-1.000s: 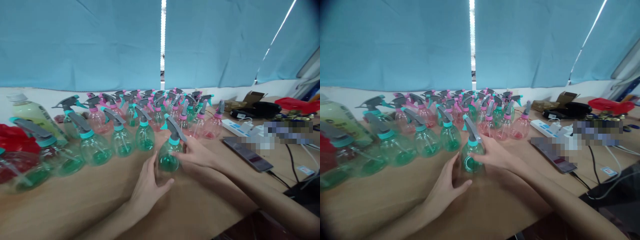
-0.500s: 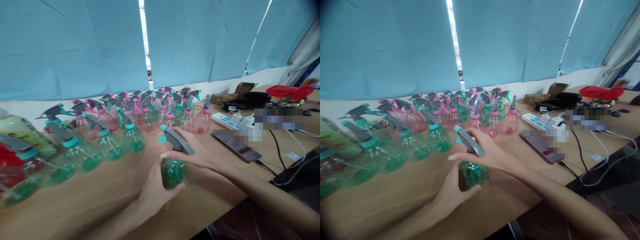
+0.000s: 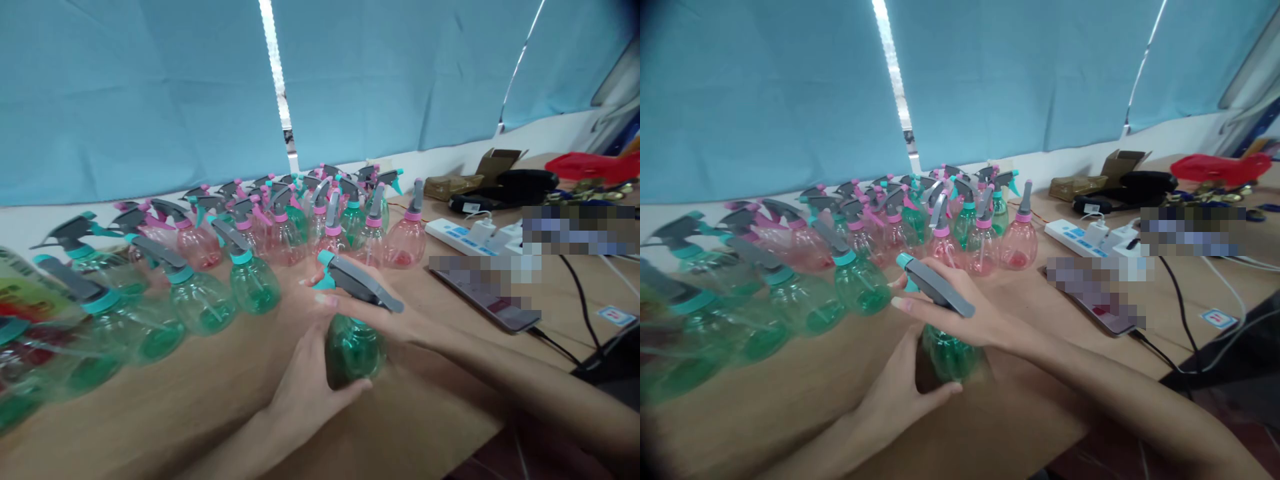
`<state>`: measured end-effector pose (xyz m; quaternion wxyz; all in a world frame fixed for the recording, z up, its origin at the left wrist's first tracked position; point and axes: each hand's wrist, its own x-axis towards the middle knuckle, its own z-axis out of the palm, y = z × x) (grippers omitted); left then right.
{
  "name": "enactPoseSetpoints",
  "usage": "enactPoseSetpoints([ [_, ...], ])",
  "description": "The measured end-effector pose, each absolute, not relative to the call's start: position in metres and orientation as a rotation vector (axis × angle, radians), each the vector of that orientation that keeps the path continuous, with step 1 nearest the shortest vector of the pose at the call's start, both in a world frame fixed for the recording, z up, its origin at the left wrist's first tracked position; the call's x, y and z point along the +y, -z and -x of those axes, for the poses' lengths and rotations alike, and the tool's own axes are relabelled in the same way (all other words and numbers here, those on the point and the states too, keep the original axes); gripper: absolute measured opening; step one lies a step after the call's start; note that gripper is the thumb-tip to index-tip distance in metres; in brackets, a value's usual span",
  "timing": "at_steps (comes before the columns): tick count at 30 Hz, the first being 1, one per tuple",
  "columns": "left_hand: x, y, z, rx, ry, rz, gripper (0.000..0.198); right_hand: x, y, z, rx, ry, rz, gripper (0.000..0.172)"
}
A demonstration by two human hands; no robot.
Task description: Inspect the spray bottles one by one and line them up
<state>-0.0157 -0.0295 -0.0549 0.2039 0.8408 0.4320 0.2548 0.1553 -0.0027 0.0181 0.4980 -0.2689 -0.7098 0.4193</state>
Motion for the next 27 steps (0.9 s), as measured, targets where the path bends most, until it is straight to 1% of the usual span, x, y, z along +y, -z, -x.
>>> enactPoseSetpoints([
  [4,-0.017,0.056,0.028,1.173,-0.599,-2.528,0.076,0.01,-0.013,-0.154,-1.7,-0.98,0.627,0.019],
  [9,-0.006,0.057,0.045,1.249,-0.446,-2.772,0.058,0.03,-0.012,-0.152,-1.693,-0.872,0.69,0.016],
  [13,-0.005,0.059,0.049,1.245,-0.361,-2.907,0.05,0.04,-0.013,-0.15,-1.746,-0.839,0.742,0.013],
  [20,-0.013,0.062,0.049,1.421,-0.45,-2.991,0.046,0.046,-0.015,-0.144,-1.736,-0.876,0.821,0.019],
  [27,-0.016,0.064,0.051,1.437,-0.557,-2.939,0.044,0.051,-0.013,-0.139,-1.739,-0.898,0.809,0.025],
])
